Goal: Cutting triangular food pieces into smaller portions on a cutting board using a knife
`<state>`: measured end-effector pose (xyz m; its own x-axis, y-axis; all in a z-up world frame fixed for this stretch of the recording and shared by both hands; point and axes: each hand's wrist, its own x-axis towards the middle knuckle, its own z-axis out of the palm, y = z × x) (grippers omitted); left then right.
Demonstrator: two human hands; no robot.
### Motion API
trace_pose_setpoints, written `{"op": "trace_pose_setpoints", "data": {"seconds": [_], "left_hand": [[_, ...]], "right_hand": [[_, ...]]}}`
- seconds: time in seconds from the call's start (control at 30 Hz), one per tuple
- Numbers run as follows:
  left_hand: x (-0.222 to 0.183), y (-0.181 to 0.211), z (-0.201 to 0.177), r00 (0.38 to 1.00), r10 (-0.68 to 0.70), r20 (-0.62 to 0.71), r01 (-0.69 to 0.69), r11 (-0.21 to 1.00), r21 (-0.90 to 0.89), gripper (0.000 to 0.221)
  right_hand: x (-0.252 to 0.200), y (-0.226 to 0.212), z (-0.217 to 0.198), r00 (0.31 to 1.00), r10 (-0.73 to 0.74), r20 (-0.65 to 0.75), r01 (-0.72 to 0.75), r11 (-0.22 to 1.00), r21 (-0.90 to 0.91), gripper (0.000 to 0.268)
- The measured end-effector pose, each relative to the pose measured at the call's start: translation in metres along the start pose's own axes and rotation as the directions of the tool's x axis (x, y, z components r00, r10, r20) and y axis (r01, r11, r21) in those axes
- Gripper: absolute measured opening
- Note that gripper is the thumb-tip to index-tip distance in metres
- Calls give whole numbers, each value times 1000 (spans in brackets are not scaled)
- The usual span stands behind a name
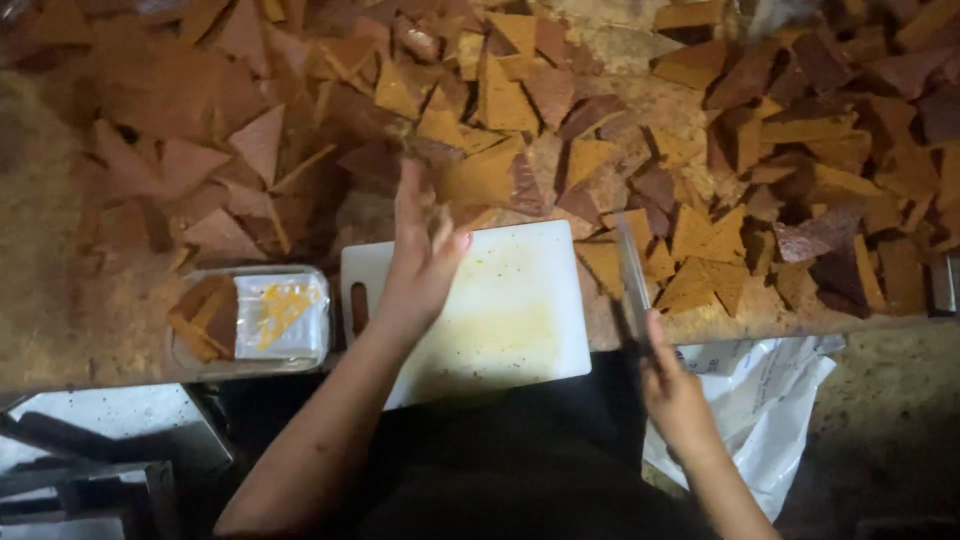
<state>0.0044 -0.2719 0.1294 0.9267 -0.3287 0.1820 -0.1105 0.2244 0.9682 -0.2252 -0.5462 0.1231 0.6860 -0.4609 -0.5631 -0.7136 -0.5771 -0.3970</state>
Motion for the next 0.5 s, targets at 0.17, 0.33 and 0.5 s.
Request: {"op": "trace_pose_setpoints", "data": {"seconds": [0.17,0.33,0.5], "left_hand": [[49,23,29,938,-345,0,338,917,210,84],[31,35,30,943,-334,-3,316,890,328,93],[-14,23,-1,954,-279,-107,297,845,444,79]], "right_hand": [[23,-34,-67,947,-139,-288,215,944,251,94],[145,-70,-135,794,-375,-478,396,916,-62,105],[256,-155,-182,860,-351,-370,323,936,-138,101]]}}
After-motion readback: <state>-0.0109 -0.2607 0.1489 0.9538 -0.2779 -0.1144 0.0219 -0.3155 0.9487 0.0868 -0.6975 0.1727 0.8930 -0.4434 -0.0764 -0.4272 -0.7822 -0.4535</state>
